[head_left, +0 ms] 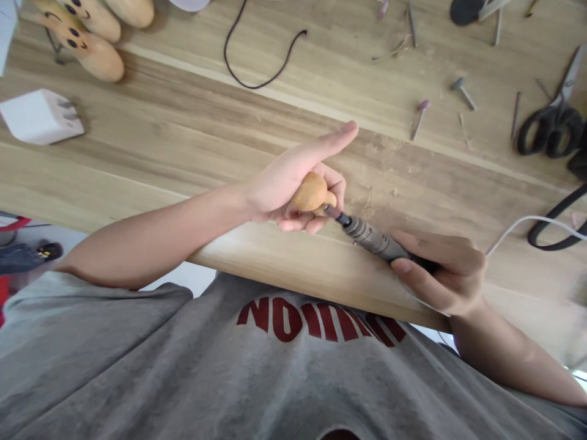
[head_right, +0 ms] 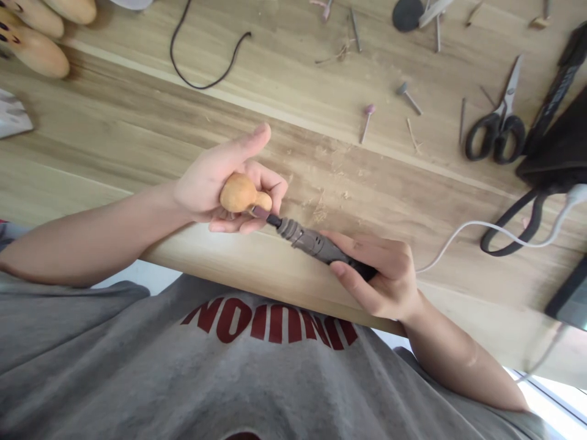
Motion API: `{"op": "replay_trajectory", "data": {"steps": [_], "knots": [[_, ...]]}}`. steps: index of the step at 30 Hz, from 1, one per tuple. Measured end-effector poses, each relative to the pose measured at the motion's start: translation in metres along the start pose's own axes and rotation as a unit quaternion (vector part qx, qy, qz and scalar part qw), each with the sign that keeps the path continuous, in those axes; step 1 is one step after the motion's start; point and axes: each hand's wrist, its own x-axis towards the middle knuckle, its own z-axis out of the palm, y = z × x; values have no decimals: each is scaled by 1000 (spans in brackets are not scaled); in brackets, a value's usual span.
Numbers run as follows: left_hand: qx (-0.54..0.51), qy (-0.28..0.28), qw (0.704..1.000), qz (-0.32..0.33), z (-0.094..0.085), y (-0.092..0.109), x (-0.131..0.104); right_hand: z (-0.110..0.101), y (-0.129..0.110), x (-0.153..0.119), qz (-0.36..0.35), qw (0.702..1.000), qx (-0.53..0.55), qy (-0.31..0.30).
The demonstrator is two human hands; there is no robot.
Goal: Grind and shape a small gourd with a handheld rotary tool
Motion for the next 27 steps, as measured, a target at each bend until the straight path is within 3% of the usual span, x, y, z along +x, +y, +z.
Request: {"op": "replay_trajectory", "data": {"steps": [6,9,13,27], "knots": [[2,14,1000,-8,2,2,0,0,1,1,-12,1000,0,18],[3,25,1000,-11,3,3,0,0,2,2,-32,999,9,-1],[-9,9,1000,-2,2,2,0,0,1,1,-12,1000,-8,19],[7,14,1000,-2,1,1,0,0,1,1,-21,1000,1,-7]]}}
